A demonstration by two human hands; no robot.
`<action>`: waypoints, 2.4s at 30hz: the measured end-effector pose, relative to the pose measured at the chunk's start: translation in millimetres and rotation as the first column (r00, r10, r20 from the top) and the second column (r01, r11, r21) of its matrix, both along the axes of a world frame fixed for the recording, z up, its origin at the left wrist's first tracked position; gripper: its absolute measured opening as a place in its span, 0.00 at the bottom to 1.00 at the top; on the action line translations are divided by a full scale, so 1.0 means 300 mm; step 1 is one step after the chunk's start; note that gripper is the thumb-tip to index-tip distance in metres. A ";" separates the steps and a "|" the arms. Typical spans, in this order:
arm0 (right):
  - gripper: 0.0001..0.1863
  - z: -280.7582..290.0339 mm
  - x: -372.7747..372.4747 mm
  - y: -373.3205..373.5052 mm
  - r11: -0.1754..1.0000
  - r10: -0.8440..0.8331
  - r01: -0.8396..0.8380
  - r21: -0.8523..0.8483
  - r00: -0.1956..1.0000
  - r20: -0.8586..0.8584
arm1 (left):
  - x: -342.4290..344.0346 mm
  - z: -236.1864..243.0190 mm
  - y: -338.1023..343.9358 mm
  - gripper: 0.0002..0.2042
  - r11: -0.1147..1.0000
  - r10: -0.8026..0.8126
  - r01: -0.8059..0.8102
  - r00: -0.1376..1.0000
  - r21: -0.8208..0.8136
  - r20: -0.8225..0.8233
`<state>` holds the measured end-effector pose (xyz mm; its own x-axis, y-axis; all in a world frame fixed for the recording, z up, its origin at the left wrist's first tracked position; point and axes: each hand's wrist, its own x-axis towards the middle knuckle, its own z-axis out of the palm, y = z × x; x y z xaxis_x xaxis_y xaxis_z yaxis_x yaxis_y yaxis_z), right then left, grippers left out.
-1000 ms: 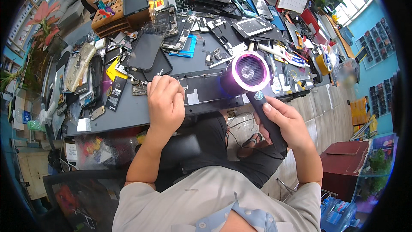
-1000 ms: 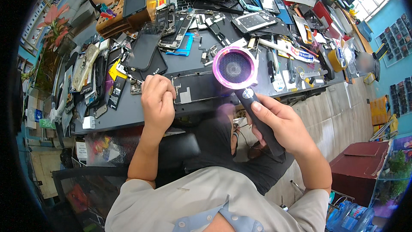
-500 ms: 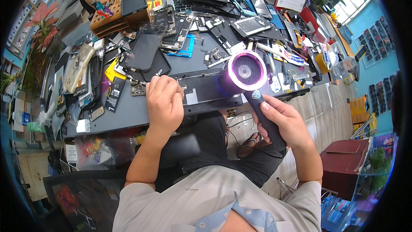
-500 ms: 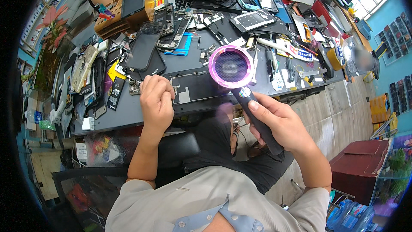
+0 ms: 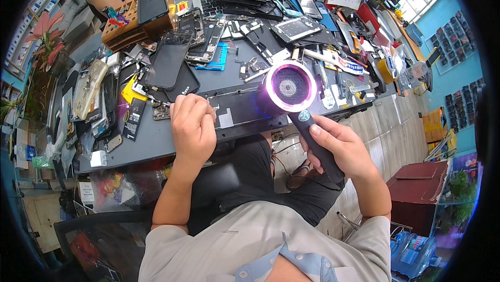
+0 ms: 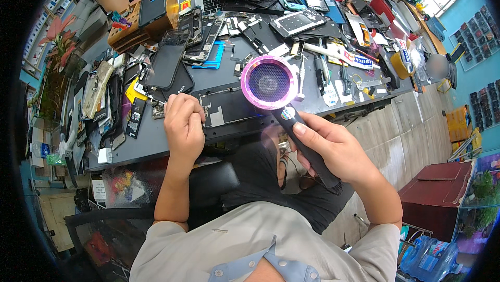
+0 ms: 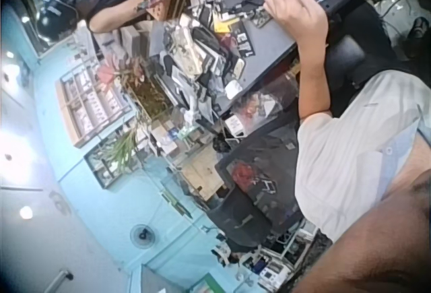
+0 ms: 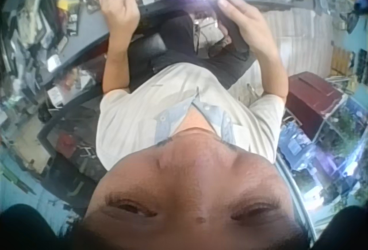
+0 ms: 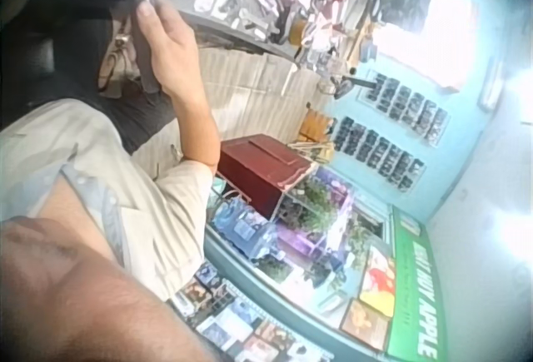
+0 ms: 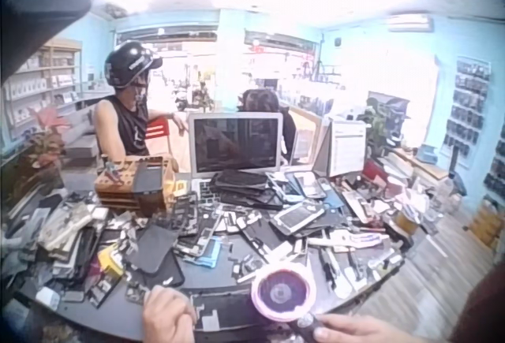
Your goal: The person uses a heat gun to apply heat to a disassembled mobile phone on a cluttered workbench. They then handle the phone and other components, moving them around the workspace.
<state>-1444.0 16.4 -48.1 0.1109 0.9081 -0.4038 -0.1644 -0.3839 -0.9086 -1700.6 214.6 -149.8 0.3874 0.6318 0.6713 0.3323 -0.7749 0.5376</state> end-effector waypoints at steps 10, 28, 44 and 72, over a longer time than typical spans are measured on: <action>0.26 -0.001 -0.017 0.011 1.000 0.024 -0.024 -0.011 0.999 -0.021 | 0.002 0.009 -0.007 0.06 1.000 0.021 -0.021 1.000 -0.007 -0.002; 0.22 0.016 -0.086 0.078 0.993 0.119 -0.119 -0.009 0.992 -0.038 | -0.002 0.007 -0.003 0.05 1.000 0.020 -0.020 1.000 0.003 -0.021; 0.25 0.017 -0.107 0.104 0.980 0.199 -0.200 -0.015 0.979 -0.052 | -0.007 0.000 0.005 0.04 1.000 0.001 -0.001 1.000 0.021 -0.022; 0.25 0.010 -0.003 -0.007 1.000 -0.023 0.024 -0.019 1.000 0.017 | -0.005 -0.005 0.002 0.05 1.000 0.000 0.000 1.000 0.000 -0.014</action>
<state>-1445.0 14.3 -45.0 0.1389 0.8971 -0.4194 -0.1585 -0.3980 -0.9036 -1702.2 215.2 -151.3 0.3969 0.6319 0.6657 0.3395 -0.7749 0.5331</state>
